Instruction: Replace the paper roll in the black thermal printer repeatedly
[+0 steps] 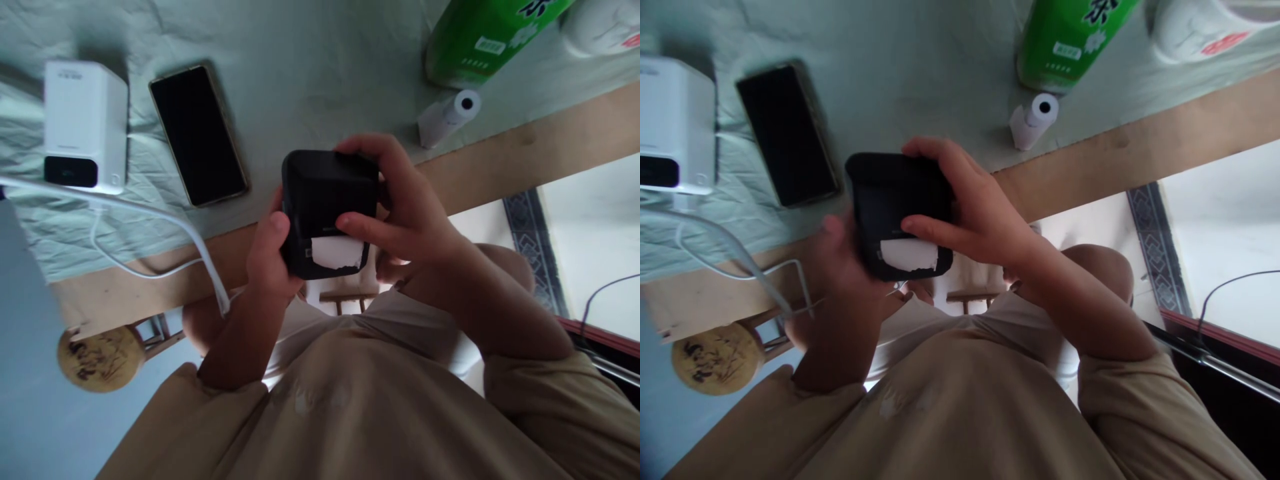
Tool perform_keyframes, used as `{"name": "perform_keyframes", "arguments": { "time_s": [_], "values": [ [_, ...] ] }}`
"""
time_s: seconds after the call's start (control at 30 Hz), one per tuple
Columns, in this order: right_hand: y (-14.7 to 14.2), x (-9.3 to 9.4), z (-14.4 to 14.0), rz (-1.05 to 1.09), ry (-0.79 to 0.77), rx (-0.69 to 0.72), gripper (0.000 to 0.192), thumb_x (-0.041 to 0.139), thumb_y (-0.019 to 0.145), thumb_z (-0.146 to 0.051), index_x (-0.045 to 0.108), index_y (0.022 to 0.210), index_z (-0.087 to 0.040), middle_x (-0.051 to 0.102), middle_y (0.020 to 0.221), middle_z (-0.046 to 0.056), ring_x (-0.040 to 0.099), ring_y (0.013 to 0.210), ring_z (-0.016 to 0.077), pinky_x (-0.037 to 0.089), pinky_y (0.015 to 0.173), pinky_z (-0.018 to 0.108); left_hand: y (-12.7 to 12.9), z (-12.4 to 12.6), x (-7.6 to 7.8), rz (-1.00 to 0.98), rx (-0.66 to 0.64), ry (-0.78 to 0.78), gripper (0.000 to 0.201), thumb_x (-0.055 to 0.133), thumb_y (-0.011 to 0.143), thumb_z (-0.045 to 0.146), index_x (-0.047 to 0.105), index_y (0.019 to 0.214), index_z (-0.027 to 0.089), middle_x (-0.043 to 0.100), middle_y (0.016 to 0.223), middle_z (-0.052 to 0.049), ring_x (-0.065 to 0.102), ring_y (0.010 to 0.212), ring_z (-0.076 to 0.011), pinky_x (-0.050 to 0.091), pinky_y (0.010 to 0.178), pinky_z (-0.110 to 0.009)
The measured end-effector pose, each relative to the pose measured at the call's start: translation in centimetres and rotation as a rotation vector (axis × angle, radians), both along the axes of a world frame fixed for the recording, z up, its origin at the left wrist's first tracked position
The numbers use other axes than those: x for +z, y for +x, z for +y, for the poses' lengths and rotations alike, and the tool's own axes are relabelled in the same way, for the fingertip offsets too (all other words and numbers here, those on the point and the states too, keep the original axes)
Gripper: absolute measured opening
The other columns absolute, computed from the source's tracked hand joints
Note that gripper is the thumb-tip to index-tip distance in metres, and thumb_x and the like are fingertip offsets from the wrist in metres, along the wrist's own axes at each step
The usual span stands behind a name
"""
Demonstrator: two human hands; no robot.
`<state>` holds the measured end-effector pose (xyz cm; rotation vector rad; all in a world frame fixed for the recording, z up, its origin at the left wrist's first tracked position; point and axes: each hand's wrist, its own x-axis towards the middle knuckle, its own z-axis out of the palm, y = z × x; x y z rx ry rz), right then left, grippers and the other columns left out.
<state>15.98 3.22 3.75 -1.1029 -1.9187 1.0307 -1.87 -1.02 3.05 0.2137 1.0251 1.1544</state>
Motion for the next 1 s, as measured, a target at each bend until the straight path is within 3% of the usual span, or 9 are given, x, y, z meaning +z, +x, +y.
{"name": "perform_keyframes", "arguments": {
  "time_s": [0.07, 0.23, 0.5, 0.57, 0.7, 0.77, 0.83, 0.9, 1.0],
  "values": [
    [0.2, -0.2, 0.1, 0.013, 0.027, 0.019, 0.057, 0.067, 0.094, -0.047, 0.046, 0.140, -0.019, 0.063, 0.145, 0.012, 0.064, 0.135, 0.0245, 0.055, 0.117, 0.043, 0.5, 0.6, 0.1, -0.002, 0.058, 0.063, 0.033, 0.073, 0.089, 0.046, 0.078, 0.110, 0.022, 0.082, 0.102, -0.003, 0.077, 0.101, -0.0214, 0.065, 0.084, -0.031],
    [1.1, 0.2, 0.1, -0.095, 0.191, -0.010, 0.050, 0.058, 0.099, -0.049, 0.051, 0.140, -0.022, 0.060, 0.147, 0.013, 0.059, 0.139, 0.0261, 0.052, 0.121, 0.046, 1.0, 1.2, -0.2, 0.073, 0.112, -0.022, 0.028, 0.060, 0.101, 0.042, 0.080, 0.093, 0.024, 0.081, 0.094, 0.001, 0.076, 0.093, -0.0163, 0.063, 0.083, -0.026],
    [1.9, 1.4, -0.1, -0.140, 0.310, 0.038, 0.060, 0.074, 0.090, -0.053, 0.056, 0.141, -0.028, 0.061, 0.143, 0.012, 0.057, 0.137, 0.0303, 0.057, 0.113, 0.046, 0.3, 1.4, -0.3, -0.050, 0.130, 0.012, 0.022, 0.065, 0.099, 0.035, 0.079, 0.089, 0.020, 0.081, 0.087, 0.002, 0.074, 0.088, -0.0134, 0.062, 0.088, -0.025],
    [1.6, 1.6, -0.3, -0.126, 0.342, -0.033, 0.056, 0.078, 0.087, -0.052, 0.061, 0.134, -0.028, 0.064, 0.131, 0.010, 0.060, 0.128, 0.0289, 0.058, 0.106, 0.044, 0.3, 1.6, -0.2, -0.037, 0.090, -0.031, 0.024, 0.064, 0.100, 0.034, 0.079, 0.086, 0.020, 0.082, 0.085, 0.001, 0.074, 0.086, -0.0162, 0.062, 0.083, -0.028],
    [0.6, 2.0, -0.7, 0.065, 0.325, -0.303, 0.029, 0.080, 0.089, -0.040, 0.065, 0.111, -0.029, 0.064, 0.104, 0.000, 0.058, 0.077, 0.0123, 0.051, 0.071, 0.032, 0.4, 1.4, -0.2, -0.014, 0.049, 0.050, 0.035, 0.059, 0.103, 0.047, 0.080, 0.091, 0.021, 0.082, 0.090, 0.000, 0.075, 0.096, -0.0177, 0.061, 0.084, -0.028],
    [0.1, 2.2, -0.7, 0.147, 0.334, -0.428, 0.014, 0.072, 0.094, -0.032, 0.059, 0.097, -0.027, 0.061, 0.098, -0.002, 0.059, 0.072, 0.0098, 0.048, 0.064, 0.029, 0.4, 1.1, -0.3, -0.026, 0.024, 0.089, 0.039, 0.062, 0.101, 0.053, 0.081, 0.099, 0.019, 0.083, 0.094, -0.001, 0.076, 0.094, -0.0183, 0.062, 0.082, -0.029],
    [-0.1, 2.4, -0.5, 0.152, 0.377, -0.506, 0.018, 0.066, 0.096, -0.030, 0.050, 0.088, -0.026, 0.056, 0.093, 0.000, 0.068, 0.083, 0.0141, 0.052, 0.068, 0.030, 0.3, 0.7, -0.4, -0.019, 0.025, 0.100, 0.030, 0.072, 0.095, 0.048, 0.081, 0.099, 0.020, 0.083, 0.093, 0.001, 0.076, 0.088, -0.0168, 0.062, 0.077, -0.027],
    [-0.1, 2.6, -0.3, 0.057, 0.376, -0.505, 0.019, 0.064, 0.097, -0.032, 0.049, 0.086, -0.026, 0.058, 0.091, 0.001, 0.071, 0.088, 0.0173, 0.056, 0.071, 0.033, 0.2, 0.6, -0.4, -0.004, 0.000, 0.087, 0.024, 0.079, 0.090, 0.043, 0.081, 0.098, 0.021, 0.082, 0.092, 0.001, 0.075, 0.085, -0.0168, 0.062, 0.073, -0.027],
    [0.2, 2.9, -0.5, -0.240, 0.367, -0.341, 0.006, 0.062, 0.097, -0.030, 0.063, 0.092, -0.026, 0.071, 0.091, 0.000, 0.067, 0.076, 0.0152, 0.053, 0.069, 0.033, 0.4, 0.4, -0.3, 0.006, -0.024, 0.070, 0.025, 0.081, 0.088, 0.043, 0.080, 0.099, 0.020, 0.081, 0.094, -0.002, 0.074, 0.085, -0.0178, 0.062, 0.073, -0.027]
  ]
}}
